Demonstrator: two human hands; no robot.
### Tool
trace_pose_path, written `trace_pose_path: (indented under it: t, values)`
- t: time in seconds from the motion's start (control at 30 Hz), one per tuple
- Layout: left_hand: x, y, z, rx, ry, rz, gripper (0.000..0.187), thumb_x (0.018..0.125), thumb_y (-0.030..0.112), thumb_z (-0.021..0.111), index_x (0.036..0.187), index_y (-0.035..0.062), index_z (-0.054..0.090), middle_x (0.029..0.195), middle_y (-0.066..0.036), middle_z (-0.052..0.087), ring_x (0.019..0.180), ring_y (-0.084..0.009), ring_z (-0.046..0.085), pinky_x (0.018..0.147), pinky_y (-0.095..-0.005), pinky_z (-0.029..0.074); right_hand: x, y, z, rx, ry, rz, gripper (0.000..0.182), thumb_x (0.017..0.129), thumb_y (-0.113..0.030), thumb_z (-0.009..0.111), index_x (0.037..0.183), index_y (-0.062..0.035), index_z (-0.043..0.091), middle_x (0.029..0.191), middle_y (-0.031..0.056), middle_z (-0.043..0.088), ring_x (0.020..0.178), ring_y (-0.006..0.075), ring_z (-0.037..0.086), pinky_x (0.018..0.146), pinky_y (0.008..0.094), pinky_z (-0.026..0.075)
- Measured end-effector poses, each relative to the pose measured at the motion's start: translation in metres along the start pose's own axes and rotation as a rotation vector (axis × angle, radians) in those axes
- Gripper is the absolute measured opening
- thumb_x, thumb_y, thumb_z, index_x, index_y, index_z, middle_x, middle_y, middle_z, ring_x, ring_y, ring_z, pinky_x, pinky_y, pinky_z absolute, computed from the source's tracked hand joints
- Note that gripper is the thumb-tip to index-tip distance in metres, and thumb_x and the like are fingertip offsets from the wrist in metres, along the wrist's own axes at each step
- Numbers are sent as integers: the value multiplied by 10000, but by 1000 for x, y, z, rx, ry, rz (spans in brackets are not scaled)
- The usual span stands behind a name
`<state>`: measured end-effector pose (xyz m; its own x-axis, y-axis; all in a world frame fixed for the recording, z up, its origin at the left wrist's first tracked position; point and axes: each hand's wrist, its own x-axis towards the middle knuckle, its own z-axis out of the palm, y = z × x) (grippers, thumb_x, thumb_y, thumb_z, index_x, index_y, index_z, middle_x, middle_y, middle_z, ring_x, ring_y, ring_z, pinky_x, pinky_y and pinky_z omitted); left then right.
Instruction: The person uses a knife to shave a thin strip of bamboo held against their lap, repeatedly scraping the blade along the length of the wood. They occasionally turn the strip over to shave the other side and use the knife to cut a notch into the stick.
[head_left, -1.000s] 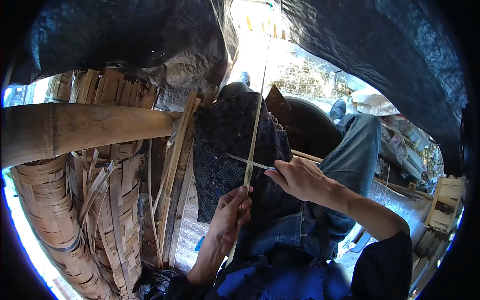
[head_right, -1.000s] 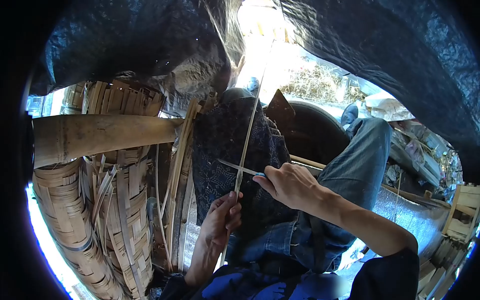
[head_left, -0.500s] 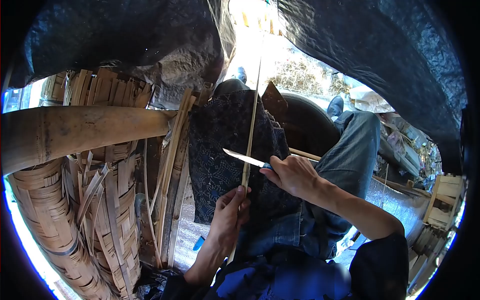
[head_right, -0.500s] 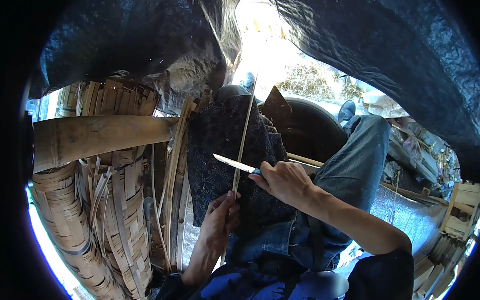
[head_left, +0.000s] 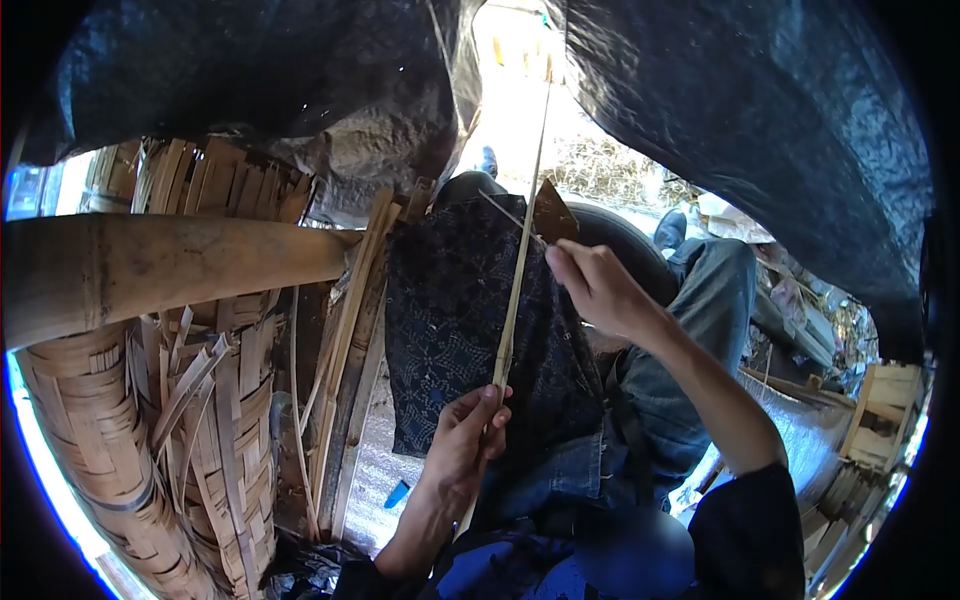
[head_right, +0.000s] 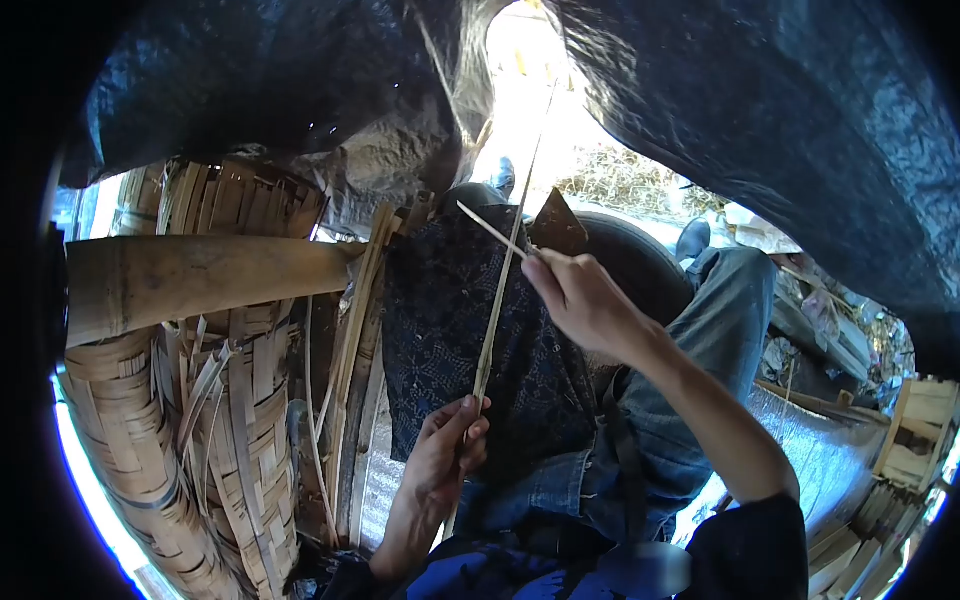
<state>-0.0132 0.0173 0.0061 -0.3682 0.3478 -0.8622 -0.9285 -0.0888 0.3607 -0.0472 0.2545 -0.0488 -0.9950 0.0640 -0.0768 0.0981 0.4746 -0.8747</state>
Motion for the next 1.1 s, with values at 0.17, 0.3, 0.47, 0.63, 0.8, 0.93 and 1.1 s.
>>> trace_pose_path:
  t: [0.17, 0.3, 0.47, 0.63, 0.8, 0.93, 1.1]
  values:
    - [-9, 10, -3, 131, 39, 162, 262, 944, 231, 550, 1046, -9, 575, 697, -13, 568, 476, -64, 476, 438, -197, 376, -52, -28, 10, 29, -185, 48, 413, 986, -308, 433, 734, 13, 499, 463, 143, 449, 381, 248, 494, 413, 377, 365]
    - [-7, 17, -10, 240, 90, 216, 259, 930, 207, 571, 1057, -17, 584, 840, -79, 656, 547, -97, 563, 513, -212, 462, -58, -28, 24, -50, -210, 26, 447, 978, -346, 443, 700, -1, 501, 457, 134, 454, 364, 257, 482, 380, 371, 342]
    - [4, 5, -9, 241, 143, 224, 257, 925, 198, 576, 1052, -25, 597, 918, -113, 673, 635, -133, 624, 601, -246, 503, -53, -11, 42, -129, -168, -62, 459, 971, -345, 463, 651, -19, 504, 434, 127, 461, 340, 248, 480, 367, 371, 348]
    - [4, 1, -9, 272, 185, 232, 279, 934, 214, 566, 1046, -39, 611, 938, -118, 677, 708, -142, 638, 639, -259, 499, -52, -17, 42, -208, -223, -28, 457, 964, -344, 481, 631, -32, 498, 418, 112, 470, 333, 255, 492, 349, 368, 364]
    - [5, 3, -10, 269, 182, 220, 294, 935, 225, 565, 1063, -35, 609, 900, -93, 679, 668, -126, 627, 613, -235, 488, -48, -12, 50, -276, -196, -38, 454, 948, -351, 508, 631, -27, 500, 431, 120, 494, 356, 275, 525, 360, 388, 406]
    - [5, 2, -8, 273, 184, 201, 253, 932, 204, 561, 1035, -20, 615, 861, -83, 675, 615, -123, 614, 592, -237, 492, -34, -2, 55, -277, -117, -44, 450, 945, -356, 510, 644, -21, 507, 439, 129, 500, 376, 291, 545, 370, 394, 430]
    - [7, 1, -11, 208, 196, 206, 230, 923, 185, 573, 1015, -21, 622, 837, -89, 674, 585, -125, 621, 537, -219, 485, -12, 5, 48, -272, -132, 4, 456, 959, -349, 483, 653, -14, 525, 464, 139, 525, 396, 286, 568, 379, 409, 448]
